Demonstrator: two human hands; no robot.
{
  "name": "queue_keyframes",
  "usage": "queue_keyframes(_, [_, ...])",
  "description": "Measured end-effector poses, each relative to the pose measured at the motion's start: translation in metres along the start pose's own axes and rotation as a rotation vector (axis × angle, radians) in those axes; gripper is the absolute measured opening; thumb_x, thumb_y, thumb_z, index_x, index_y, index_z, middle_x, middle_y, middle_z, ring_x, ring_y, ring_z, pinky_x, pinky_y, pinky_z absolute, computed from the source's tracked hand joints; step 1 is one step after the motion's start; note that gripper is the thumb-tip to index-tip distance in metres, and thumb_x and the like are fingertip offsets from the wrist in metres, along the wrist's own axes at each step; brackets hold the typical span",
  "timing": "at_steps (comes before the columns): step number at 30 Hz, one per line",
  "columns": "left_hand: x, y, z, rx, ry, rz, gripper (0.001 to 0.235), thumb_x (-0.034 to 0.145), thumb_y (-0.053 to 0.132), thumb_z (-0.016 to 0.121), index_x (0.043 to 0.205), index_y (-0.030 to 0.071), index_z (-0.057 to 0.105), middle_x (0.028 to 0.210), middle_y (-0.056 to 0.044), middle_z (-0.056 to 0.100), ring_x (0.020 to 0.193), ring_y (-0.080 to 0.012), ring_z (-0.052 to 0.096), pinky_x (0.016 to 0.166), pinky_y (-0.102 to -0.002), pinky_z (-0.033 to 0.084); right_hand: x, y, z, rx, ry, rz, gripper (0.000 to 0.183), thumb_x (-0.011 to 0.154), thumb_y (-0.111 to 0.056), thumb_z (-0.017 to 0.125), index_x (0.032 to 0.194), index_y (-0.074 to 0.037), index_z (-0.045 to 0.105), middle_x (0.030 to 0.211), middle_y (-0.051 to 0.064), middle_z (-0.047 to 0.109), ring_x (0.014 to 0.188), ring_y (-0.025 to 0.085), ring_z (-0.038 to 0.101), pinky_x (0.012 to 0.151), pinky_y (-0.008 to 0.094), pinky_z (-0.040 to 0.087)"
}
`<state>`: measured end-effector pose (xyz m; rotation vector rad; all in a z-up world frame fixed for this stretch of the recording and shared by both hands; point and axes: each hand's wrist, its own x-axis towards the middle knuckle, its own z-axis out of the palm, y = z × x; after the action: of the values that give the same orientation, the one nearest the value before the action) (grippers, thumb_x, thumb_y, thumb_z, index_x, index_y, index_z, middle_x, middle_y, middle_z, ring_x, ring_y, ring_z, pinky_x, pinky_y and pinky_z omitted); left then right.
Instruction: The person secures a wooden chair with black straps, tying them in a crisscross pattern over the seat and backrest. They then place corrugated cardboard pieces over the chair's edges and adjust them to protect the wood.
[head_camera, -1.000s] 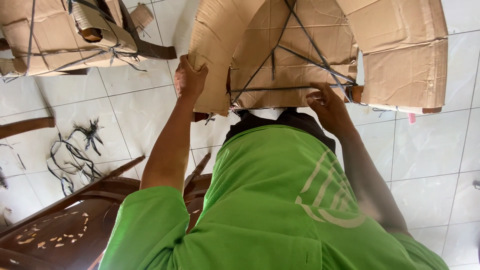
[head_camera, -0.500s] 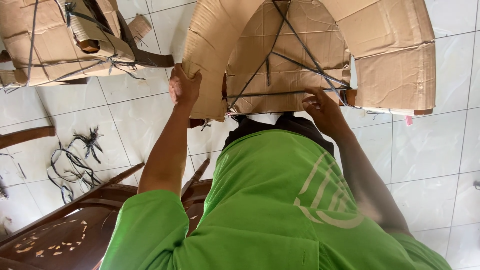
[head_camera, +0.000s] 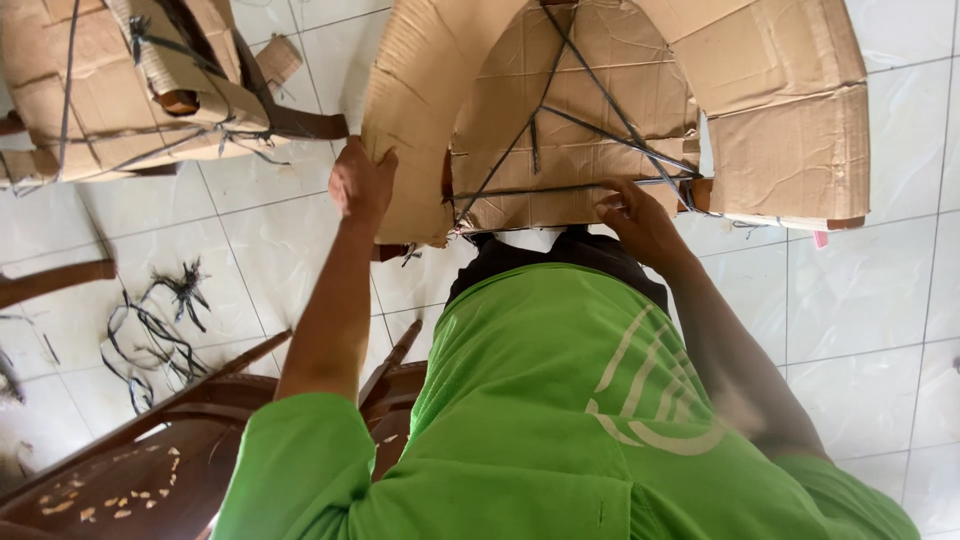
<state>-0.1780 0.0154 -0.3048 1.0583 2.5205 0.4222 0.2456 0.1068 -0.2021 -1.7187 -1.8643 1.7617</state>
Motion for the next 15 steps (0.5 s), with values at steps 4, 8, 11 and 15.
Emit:
queue_keyframes(4, [-0.020, 0.015, -0.010, 0.216, 0.143, 0.165, 0.044, 0.091, 0.032, 0.078, 0.119, 0.008, 0.053, 0.103, -0.013, 0.066, 0.096, -0.0357, 0.072, 0.080, -0.053, 0.061, 0.015, 0.012, 0.005, -0.040, -0.019, -0.008, 0.051, 0.097, -0.031, 0.068, 0.146, -0.021, 0.059, 0.120, 0.017, 0.072, 0.114, 0.039, 0.067, 0.097, 0.054, 0.050])
queue_keyframes(8, [-0.032, 0.019, -0.034, 0.311, 0.265, 0.367, 0.024, 0.097, 0.030, 0.076, 0.105, 0.011, 0.064, 0.082, -0.002, 0.066, 0.074, -0.0256, 0.075, 0.076, -0.041, 0.059, 0.018, 0.008, 0.018, 0.143, -0.088, -0.014, 0.051, 0.097, -0.027, 0.068, 0.147, -0.018, 0.060, 0.116, 0.018, 0.071, 0.104, 0.029, 0.067, 0.096, 0.047, 0.052])
queue_keyframes(11, [-0.065, 0.064, -0.054, -0.243, 0.011, 0.234, 0.030, 0.092, 0.028, 0.074, 0.115, 0.009, 0.068, 0.073, -0.019, 0.064, 0.073, -0.0407, 0.071, 0.064, -0.048, 0.053, 0.017, -0.011, 0.032, 0.376, -0.050, -0.023, 0.048, 0.099, -0.019, 0.067, 0.145, -0.010, 0.059, 0.126, 0.025, 0.069, 0.112, 0.034, 0.066, 0.098, 0.046, 0.052])
queue_keyframes(15, [-0.071, 0.091, -0.105, -0.593, -0.030, 0.534, 0.032, 0.100, 0.035, 0.076, 0.090, 0.005, 0.070, 0.061, -0.010, 0.066, 0.051, -0.0193, 0.064, 0.058, -0.035, 0.054, 0.042, -0.026, 0.044, 0.541, -0.037, -0.026, 0.073, 0.100, -0.024, 0.067, 0.156, 0.008, 0.032, 0.145, 0.040, 0.049, 0.135, 0.047, 0.051, 0.110, 0.052, 0.044])
